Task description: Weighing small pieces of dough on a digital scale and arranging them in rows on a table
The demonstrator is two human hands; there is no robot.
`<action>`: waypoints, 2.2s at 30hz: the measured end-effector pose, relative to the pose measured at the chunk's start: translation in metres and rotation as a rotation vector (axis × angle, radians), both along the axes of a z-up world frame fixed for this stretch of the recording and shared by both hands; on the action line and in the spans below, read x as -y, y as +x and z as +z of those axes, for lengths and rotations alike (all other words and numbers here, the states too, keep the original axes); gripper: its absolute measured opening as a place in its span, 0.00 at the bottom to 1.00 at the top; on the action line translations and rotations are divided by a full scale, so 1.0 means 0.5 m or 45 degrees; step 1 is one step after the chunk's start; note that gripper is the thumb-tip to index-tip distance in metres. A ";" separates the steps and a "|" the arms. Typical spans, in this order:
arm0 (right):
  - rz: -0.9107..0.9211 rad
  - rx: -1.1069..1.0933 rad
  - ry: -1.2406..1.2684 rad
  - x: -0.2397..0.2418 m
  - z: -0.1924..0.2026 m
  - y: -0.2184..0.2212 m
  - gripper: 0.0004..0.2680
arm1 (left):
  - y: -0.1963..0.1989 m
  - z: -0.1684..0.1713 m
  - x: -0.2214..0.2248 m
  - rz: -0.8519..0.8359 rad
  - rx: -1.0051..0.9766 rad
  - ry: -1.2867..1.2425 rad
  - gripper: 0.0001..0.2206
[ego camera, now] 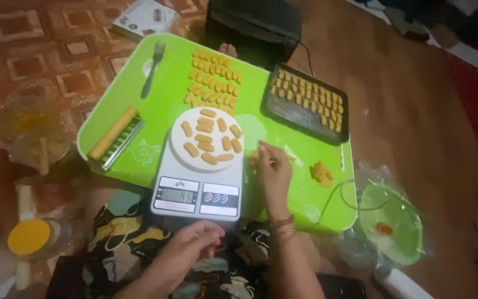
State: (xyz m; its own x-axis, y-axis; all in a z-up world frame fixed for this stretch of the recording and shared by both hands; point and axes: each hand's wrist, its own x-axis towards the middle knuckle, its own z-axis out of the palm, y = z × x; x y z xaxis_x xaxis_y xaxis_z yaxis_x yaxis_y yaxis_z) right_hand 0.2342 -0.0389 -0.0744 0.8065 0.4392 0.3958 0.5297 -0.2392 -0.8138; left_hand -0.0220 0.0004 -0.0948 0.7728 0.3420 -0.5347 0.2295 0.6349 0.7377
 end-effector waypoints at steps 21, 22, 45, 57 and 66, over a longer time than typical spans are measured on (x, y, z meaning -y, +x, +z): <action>-0.324 -0.111 -0.799 0.062 -0.062 0.006 0.15 | 0.018 -0.015 0.021 0.078 -0.139 -0.203 0.09; -0.314 -0.107 -0.798 0.058 -0.063 0.008 0.15 | 0.017 -0.030 0.022 0.089 -0.137 -0.202 0.09; -0.052 -0.309 -0.108 0.055 -0.054 -0.017 0.18 | 0.013 -0.002 -0.001 0.022 -0.179 -0.169 0.08; -0.227 -0.516 -0.013 0.011 0.012 0.025 0.18 | 0.016 -0.001 -0.017 -0.034 -0.280 -0.101 0.10; -0.081 -1.222 0.246 0.049 0.176 -0.035 0.22 | 0.003 0.046 -0.023 -0.088 -0.223 0.078 0.11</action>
